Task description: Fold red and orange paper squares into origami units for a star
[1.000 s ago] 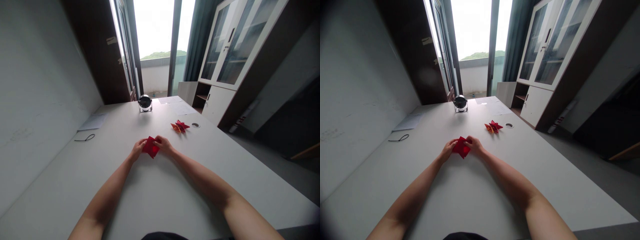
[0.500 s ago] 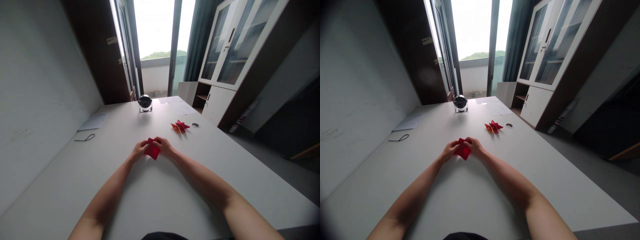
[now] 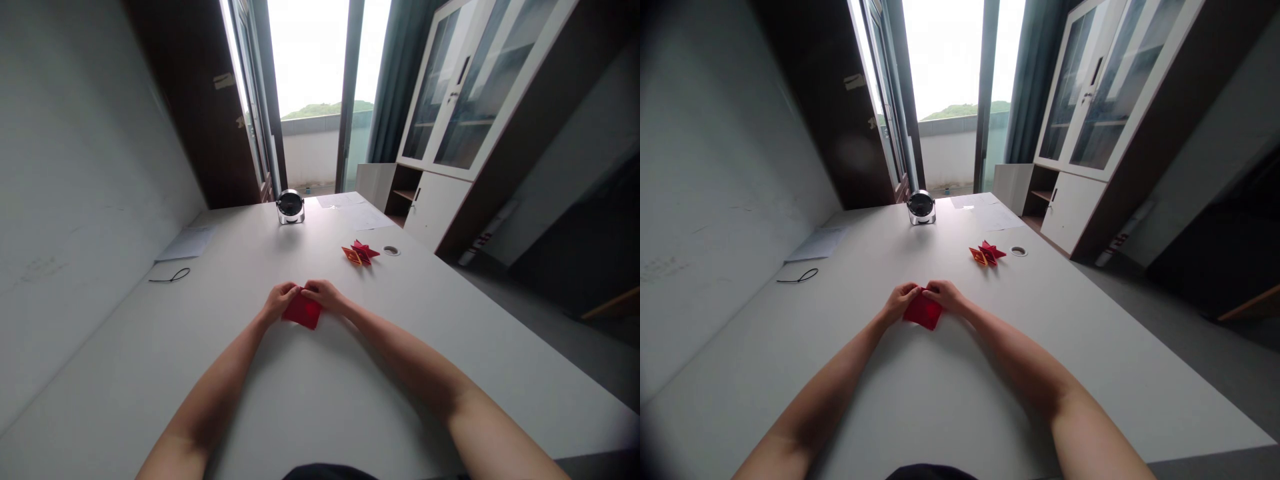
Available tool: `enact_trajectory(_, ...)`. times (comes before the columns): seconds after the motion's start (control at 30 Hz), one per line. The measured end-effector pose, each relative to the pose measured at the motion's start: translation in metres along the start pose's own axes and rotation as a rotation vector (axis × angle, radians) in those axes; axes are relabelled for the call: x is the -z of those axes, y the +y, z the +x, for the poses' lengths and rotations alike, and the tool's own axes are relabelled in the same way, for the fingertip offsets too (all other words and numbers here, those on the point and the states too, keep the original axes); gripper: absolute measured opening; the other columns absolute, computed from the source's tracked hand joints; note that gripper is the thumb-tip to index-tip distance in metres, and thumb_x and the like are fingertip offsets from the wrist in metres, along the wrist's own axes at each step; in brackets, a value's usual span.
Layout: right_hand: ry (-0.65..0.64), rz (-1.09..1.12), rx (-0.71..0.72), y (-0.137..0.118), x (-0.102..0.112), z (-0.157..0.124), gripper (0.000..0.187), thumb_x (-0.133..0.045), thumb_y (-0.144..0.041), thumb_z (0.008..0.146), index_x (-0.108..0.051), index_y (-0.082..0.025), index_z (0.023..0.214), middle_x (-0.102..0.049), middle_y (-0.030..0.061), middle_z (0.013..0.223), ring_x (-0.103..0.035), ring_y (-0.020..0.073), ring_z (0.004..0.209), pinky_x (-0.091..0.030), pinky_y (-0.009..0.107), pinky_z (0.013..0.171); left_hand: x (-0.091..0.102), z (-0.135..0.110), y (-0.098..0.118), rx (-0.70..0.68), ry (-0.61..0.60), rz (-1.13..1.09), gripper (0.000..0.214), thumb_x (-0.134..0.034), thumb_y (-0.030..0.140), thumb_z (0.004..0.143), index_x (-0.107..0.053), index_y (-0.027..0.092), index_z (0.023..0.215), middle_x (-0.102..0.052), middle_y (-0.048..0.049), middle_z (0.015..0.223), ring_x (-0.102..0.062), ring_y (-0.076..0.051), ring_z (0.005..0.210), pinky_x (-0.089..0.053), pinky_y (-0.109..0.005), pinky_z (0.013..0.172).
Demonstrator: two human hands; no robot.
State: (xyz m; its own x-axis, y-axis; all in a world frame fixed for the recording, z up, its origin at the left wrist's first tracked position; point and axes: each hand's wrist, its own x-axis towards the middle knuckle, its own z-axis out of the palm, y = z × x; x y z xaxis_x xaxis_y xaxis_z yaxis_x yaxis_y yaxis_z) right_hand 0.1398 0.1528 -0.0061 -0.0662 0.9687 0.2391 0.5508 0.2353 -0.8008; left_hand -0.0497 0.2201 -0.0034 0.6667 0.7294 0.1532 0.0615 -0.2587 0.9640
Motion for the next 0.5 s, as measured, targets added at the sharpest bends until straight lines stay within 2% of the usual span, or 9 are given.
enact_trajectory(0.2, 0.0, 0.085, 0.006, -0.006, 0.003, -0.002, 0.046, -0.056, -0.059, 0.085, -0.062, -0.015, 0.076, -0.057, -0.0011, 0.066, -0.044, 0.0115, 0.061, -0.034, 0.023, 0.056, 0.001, 0.0, -0.004, -0.029, 0.066, 0.029, 0.037, -0.059, 0.05, 0.085, -0.067, 0.015, 0.077, -0.062, -0.0008, 0.068, -0.052, -0.013, 0.063, -0.039, -0.022, 0.056)
enact_trajectory(0.5, 0.125, 0.315, -0.059, 0.004, 0.003, 0.002, 0.043, -0.06, -0.059, 0.083, -0.059, -0.017, 0.071, -0.052, -0.0026, 0.058, -0.045, 0.0114, 0.055, -0.033, 0.023, 0.051, 0.009, 0.005, -0.011, 0.006, 0.236, -0.05, 0.034, -0.06, 0.05, 0.083, -0.064, 0.018, 0.075, -0.063, -0.0003, 0.067, -0.054, -0.014, 0.062, -0.04, -0.023, 0.056)
